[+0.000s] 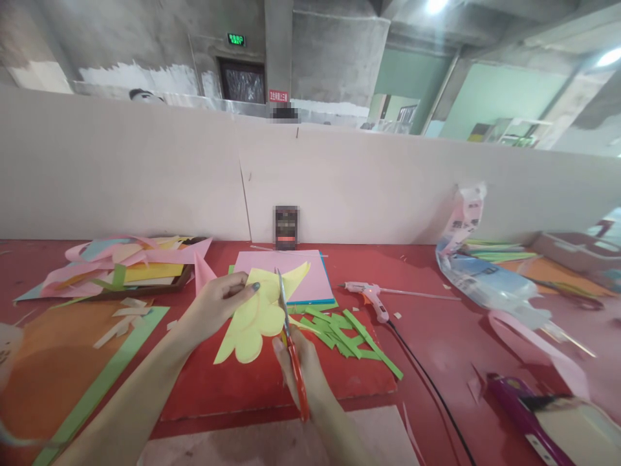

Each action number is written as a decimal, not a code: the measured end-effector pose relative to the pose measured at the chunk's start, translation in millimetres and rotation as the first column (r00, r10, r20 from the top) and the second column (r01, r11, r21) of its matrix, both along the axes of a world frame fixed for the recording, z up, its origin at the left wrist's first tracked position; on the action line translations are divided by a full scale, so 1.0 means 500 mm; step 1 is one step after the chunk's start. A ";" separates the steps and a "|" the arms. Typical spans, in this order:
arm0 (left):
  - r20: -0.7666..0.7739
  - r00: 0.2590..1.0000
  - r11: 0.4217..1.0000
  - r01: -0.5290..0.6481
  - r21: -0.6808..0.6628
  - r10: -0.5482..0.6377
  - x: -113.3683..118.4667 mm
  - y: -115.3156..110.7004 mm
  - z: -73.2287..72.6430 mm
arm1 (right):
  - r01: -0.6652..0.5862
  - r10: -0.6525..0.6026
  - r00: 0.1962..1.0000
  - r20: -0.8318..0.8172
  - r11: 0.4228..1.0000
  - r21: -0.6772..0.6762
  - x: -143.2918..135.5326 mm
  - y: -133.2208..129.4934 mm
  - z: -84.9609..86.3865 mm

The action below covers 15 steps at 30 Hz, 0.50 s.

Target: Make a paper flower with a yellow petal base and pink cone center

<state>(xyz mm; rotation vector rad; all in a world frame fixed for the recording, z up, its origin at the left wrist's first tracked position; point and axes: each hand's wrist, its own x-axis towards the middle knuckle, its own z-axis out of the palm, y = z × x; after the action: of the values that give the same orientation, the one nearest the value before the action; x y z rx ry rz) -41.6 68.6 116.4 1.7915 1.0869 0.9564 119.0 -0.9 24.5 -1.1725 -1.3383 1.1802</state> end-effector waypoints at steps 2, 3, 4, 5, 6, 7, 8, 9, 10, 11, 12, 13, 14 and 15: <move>-0.009 1.000 1.000 0.005 -0.009 -0.005 -0.002 0.001 0.001 | -0.024 0.022 0.999 0.048 0.999 0.032 0.002 0.000 0.001; -0.014 1.000 1.000 0.002 -0.014 -0.002 -0.003 0.001 0.001 | -0.035 0.032 0.997 0.072 0.998 0.047 0.002 -0.001 0.001; -0.018 1.000 1.000 -0.004 -0.016 0.003 -0.003 0.001 0.002 | -0.039 0.034 0.996 0.082 0.998 0.057 0.003 -0.002 0.003; -0.021 1.000 1.000 -0.008 -0.016 0.008 -0.004 0.001 0.003 | -0.038 0.032 0.995 0.090 0.997 0.067 0.003 -0.003 0.004; -0.020 1.000 1.000 -0.011 -0.015 0.010 -0.005 0.001 0.003 | -0.035 0.028 0.995 0.096 0.996 0.076 0.003 -0.003 0.007; -0.019 1.000 1.000 -0.011 -0.016 0.010 -0.005 0.000 0.004 | -0.031 0.023 0.995 0.098 0.996 0.082 0.002 -0.004 0.010; -0.016 1.000 1.000 -0.010 -0.017 0.010 -0.005 0.000 0.004 | -0.021 0.013 0.995 0.100 0.996 0.086 0.002 -0.005 0.014; -0.012 1.000 1.000 -0.007 -0.020 0.007 -0.004 -0.001 0.004 | -0.010 0.001 0.995 0.103 0.996 0.089 0.001 -0.006 0.019; -0.008 1.000 1.000 -0.004 -0.023 0.004 -0.004 -0.001 0.005 | 0.000 -0.010 0.994 0.108 0.996 0.093 0.001 -0.007 0.024; -0.004 1.000 1.000 0.000 -0.026 0.000 -0.003 -0.001 0.005 | 0.001 -0.012 0.993 0.117 0.996 0.095 0.001 -0.007 0.029; -0.002 1.000 1.000 0.005 -0.030 -0.005 -0.003 -0.001 0.005 | -0.010 -0.002 0.992 0.127 0.995 0.097 0.001 -0.007 0.034; -0.001 1.000 0.999 0.010 -0.032 -0.010 -0.002 -0.001 0.005 | -0.022 0.008 0.990 0.138 0.995 0.100 0.001 -0.007 0.037; -0.001 1.000 0.999 0.014 -0.033 -0.014 -0.002 -0.001 0.005 | -0.033 0.018 0.989 0.145 0.994 0.101 0.002 -0.007 0.039; -0.004 1.000 0.999 0.016 -0.032 -0.016 -0.002 -0.001 0.005 | -0.040 0.025 0.989 0.148 0.994 0.100 0.003 -0.006 0.039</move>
<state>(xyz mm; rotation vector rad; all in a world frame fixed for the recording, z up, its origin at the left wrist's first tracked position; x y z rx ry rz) -42.6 68.1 118.8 1.7744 1.0837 0.9208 120.4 -4.2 43.9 -1.1857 -1.5157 1.0513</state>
